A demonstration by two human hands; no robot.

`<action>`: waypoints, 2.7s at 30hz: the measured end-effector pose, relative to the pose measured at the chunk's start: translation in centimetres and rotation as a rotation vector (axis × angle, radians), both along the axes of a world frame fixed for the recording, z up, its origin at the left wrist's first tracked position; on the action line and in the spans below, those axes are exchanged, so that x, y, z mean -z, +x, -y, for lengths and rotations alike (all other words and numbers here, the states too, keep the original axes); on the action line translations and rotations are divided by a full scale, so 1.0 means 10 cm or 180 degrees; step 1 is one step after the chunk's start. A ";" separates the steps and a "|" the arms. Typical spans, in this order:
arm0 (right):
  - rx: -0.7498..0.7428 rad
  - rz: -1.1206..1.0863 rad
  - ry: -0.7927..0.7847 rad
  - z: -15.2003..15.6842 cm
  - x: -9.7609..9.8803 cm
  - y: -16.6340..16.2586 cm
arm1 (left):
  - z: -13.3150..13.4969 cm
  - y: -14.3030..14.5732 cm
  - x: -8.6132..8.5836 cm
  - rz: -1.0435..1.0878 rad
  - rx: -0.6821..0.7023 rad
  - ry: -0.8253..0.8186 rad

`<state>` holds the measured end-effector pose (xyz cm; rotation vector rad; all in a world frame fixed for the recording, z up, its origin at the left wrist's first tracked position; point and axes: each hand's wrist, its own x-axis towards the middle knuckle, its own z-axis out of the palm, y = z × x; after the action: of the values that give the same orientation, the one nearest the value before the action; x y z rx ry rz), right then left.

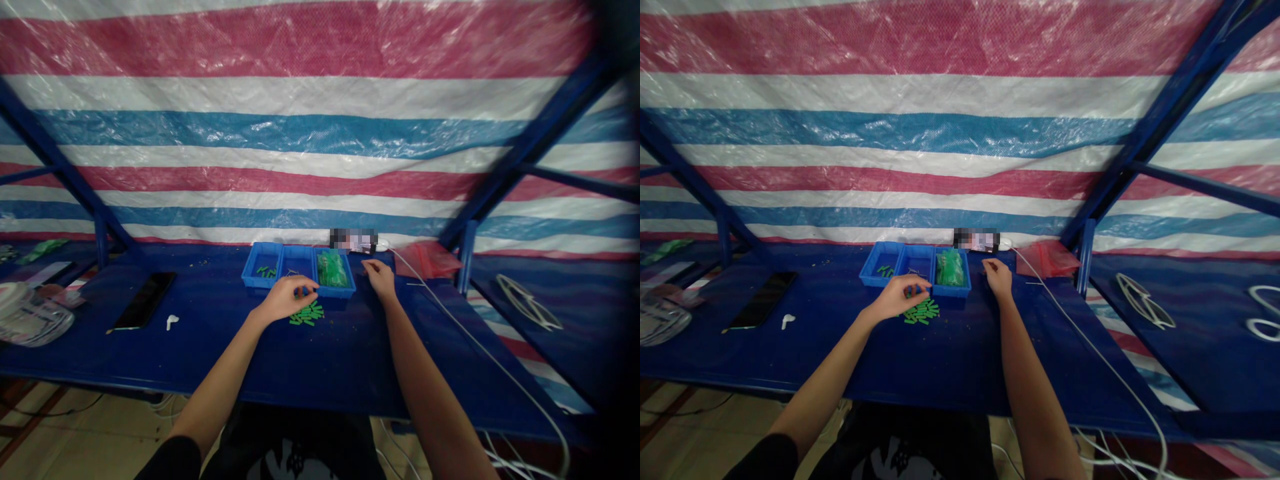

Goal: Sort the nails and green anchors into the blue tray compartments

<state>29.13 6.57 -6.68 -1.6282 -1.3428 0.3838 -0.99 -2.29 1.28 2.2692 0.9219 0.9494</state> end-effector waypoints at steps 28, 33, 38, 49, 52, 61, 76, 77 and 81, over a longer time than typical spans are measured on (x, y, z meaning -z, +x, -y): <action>0.0013 -0.0042 -0.0041 0.02 -0.03 -0.01 | 0.11 0.16 0.19 -0.1660 0.0369 0.0483; 0.0001 -0.0018 0.0018 0.00 0.00 0.00 | 0.12 0.18 0.19 -0.1740 0.0343 0.0495; -0.0013 0.0046 0.0017 0.00 0.01 0.01 | 0.14 0.19 0.17 -0.1912 0.0308 0.0478; -0.0036 0.0033 0.0046 0.00 0.01 0.01 | 0.14 0.18 0.16 -0.1724 0.0388 0.0463; -0.0041 -0.0021 0.0037 0.00 0.00 0.01 | 0.14 0.17 0.14 -0.1548 0.0419 0.0399; -0.0031 -0.0010 -0.0013 0.03 -0.04 -0.02 | 0.13 0.18 0.08 -0.0548 0.0505 -0.0091; -0.0063 -0.0041 0.0061 -0.03 0.04 0.02 | -0.08 0.03 -0.04 0.2235 -0.0076 -0.1291; -0.0076 -0.0049 0.0071 -0.04 0.05 0.03 | -0.09 0.01 -0.06 0.2358 -0.0119 -0.1310; -0.0080 -0.0052 0.0093 -0.06 0.08 0.04 | -0.11 -0.04 -0.10 0.2719 -0.0269 -0.1361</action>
<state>29.55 7.12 -7.51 -1.5823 -1.3520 0.3899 -1.39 -1.21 2.27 1.2725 0.7240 1.4223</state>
